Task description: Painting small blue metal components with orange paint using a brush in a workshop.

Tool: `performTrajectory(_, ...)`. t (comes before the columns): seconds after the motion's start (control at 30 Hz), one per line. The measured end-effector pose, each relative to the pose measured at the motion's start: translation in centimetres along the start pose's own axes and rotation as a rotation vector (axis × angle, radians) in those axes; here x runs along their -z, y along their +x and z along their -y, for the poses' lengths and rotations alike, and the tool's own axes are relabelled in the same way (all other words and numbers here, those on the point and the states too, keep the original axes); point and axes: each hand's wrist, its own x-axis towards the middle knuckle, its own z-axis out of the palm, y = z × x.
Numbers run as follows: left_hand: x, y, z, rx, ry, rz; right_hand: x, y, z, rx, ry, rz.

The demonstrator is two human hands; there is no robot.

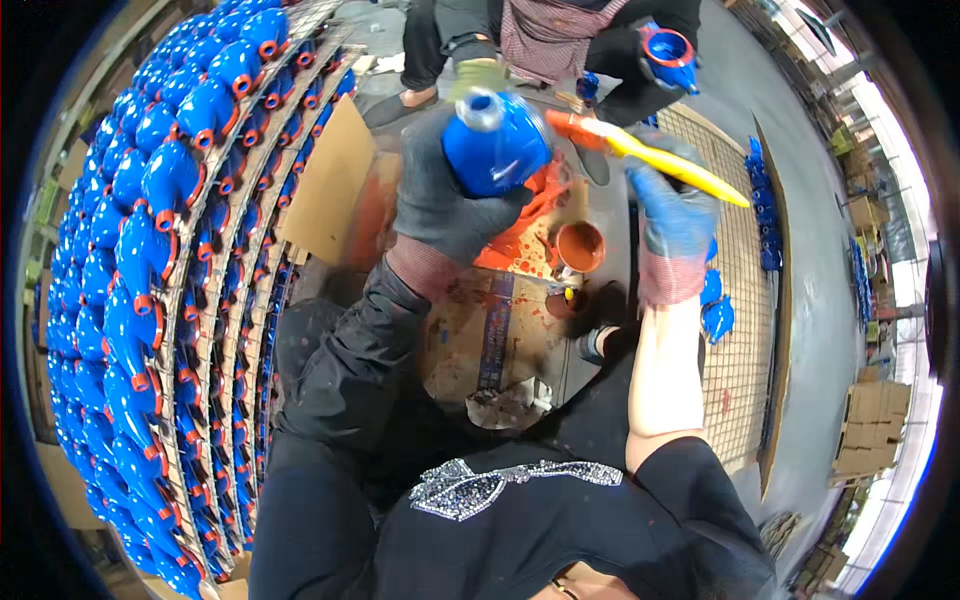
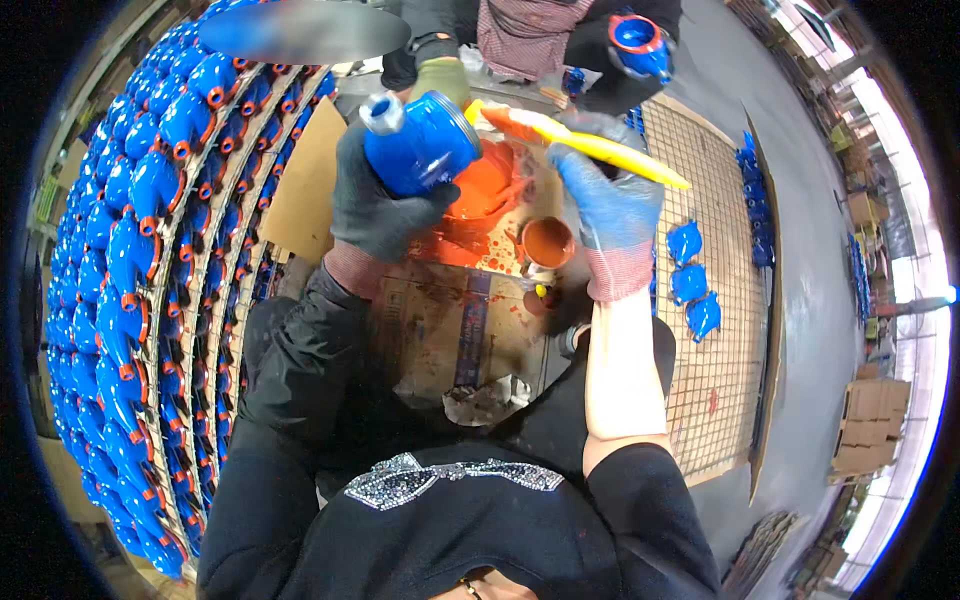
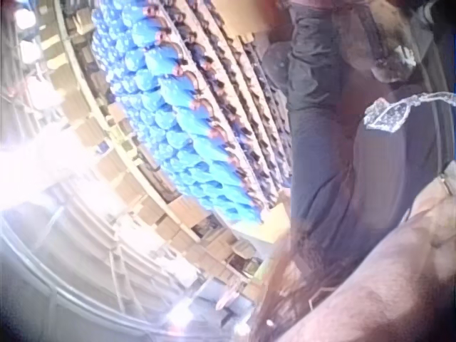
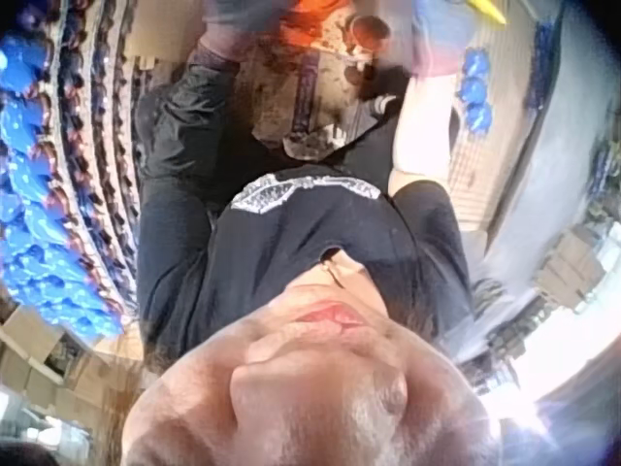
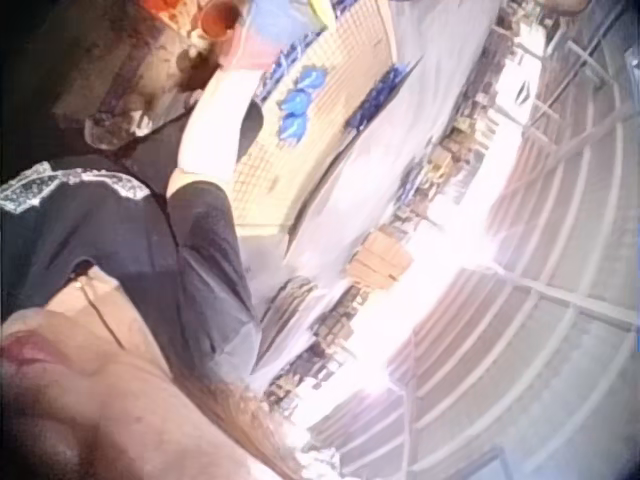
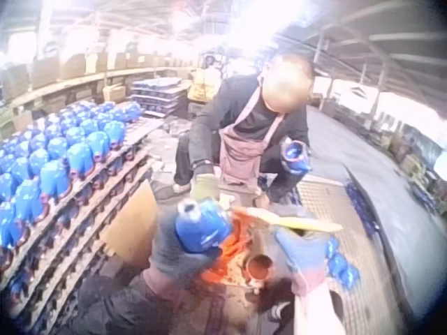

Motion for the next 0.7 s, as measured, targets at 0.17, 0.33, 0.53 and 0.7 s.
performTrajectory(0.17,-2.2,-0.7,-0.1,-0.477,0.345,0.07,0.8,-0.8,4.2,0.012,-0.093,-0.099)
performTrajectory(0.33,-2.8,-1.3,-0.6,-0.476,0.358,0.264,1.1,-1.3,4.2,0.043,-0.175,-0.08)
performTrajectory(0.53,-3.2,-0.7,-0.4,-0.414,0.38,0.187,1.7,-1.3,4.5,0.044,-0.363,-0.099)
performTrajectory(0.7,-3.0,-0.2,-0.4,0.004,0.084,0.103,1.3,-2.1,4.7,0.006,-0.247,-0.078)
